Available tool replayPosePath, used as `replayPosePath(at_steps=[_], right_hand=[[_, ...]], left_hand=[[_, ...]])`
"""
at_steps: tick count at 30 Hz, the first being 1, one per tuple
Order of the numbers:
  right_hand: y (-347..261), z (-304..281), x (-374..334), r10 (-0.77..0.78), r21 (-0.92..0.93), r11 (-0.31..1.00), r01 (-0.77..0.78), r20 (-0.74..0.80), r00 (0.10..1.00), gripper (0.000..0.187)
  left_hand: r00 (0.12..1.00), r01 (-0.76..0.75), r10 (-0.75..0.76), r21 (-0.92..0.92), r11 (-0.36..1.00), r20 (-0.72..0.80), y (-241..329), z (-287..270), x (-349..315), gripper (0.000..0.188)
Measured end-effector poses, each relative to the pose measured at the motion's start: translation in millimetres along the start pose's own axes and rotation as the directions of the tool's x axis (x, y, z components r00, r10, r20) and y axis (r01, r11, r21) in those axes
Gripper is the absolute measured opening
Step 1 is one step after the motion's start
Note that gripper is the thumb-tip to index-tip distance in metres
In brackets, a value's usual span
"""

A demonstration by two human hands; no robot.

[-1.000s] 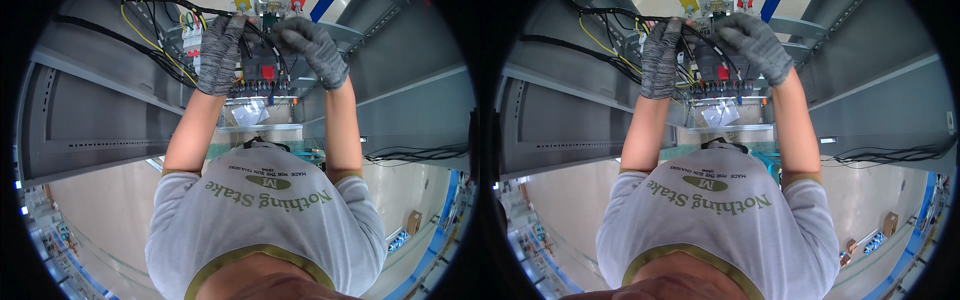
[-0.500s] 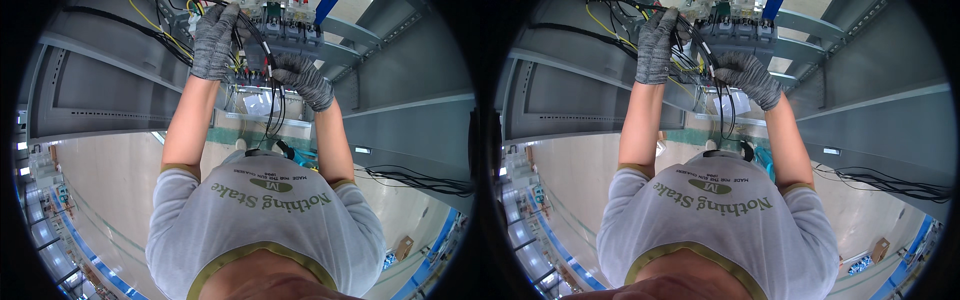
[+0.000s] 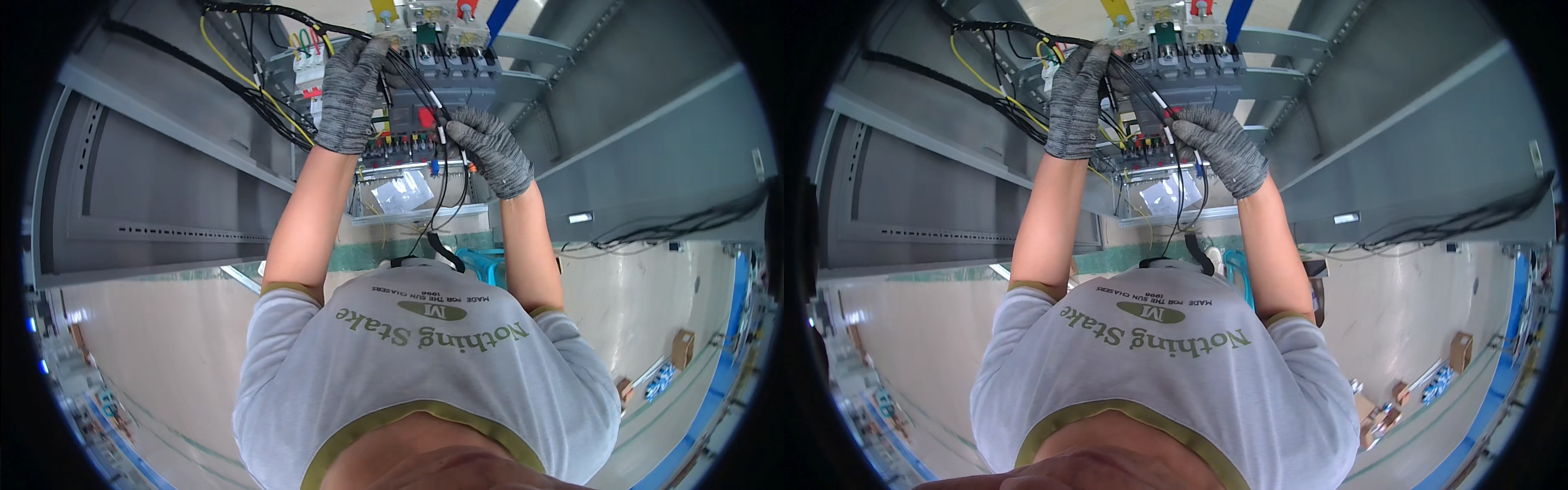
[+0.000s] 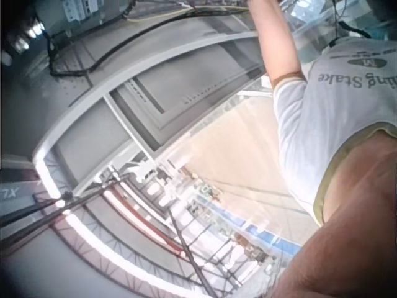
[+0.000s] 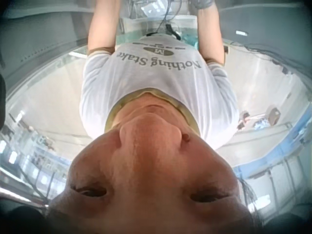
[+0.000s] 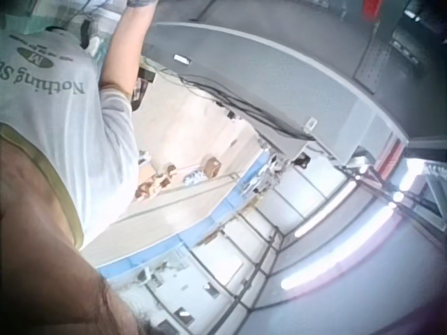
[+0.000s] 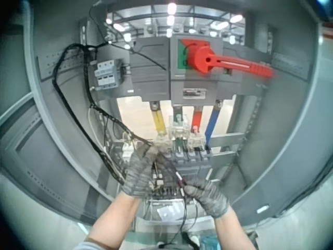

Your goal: The person organizes and routes wires inside an open electrical cabinet. They gather, separate, and align multiple colored wires, then secure them with zip ties and clips. The person works with both hands, occasionally reaching for tools or fasteners from the cabinet interior.

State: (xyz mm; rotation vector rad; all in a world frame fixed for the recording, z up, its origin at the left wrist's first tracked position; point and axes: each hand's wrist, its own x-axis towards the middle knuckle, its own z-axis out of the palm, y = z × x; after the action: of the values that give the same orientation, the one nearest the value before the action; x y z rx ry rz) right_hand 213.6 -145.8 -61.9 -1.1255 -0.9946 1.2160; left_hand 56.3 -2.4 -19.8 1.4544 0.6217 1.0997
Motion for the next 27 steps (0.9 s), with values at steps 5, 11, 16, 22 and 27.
replayPosePath(at_steps=[5,11,16,22,27], right_hand=[[-13,21,-12,-0.027,-0.040,0.999,0.020,-0.180,0.983,0.021],[-28,33,-8,-0.088,-0.146,0.987,0.061,-0.184,0.979,0.019],[-25,34,-7,-0.074,-0.081,0.995,0.066,-0.104,0.992,0.019],[-32,32,-2,-0.124,-0.381,0.919,0.100,-0.038,0.992,0.020],[-39,35,-2,-0.108,-0.410,0.906,0.101,0.008,0.994,0.019]], left_hand=[[0.995,0.062,-0.055,-0.085,0.994,0.079,7,-7,-7,0.025],[0.992,0.014,0.004,-0.142,0.990,0.127,7,-11,-9,0.025],[0.985,0.010,-0.002,-0.045,0.999,0.170,4,-18,-7,0.026],[0.975,0.070,-0.080,0.056,0.996,0.206,12,-24,-10,0.026],[0.978,0.103,-0.100,-0.007,0.995,0.182,7,-23,-9,0.027]])
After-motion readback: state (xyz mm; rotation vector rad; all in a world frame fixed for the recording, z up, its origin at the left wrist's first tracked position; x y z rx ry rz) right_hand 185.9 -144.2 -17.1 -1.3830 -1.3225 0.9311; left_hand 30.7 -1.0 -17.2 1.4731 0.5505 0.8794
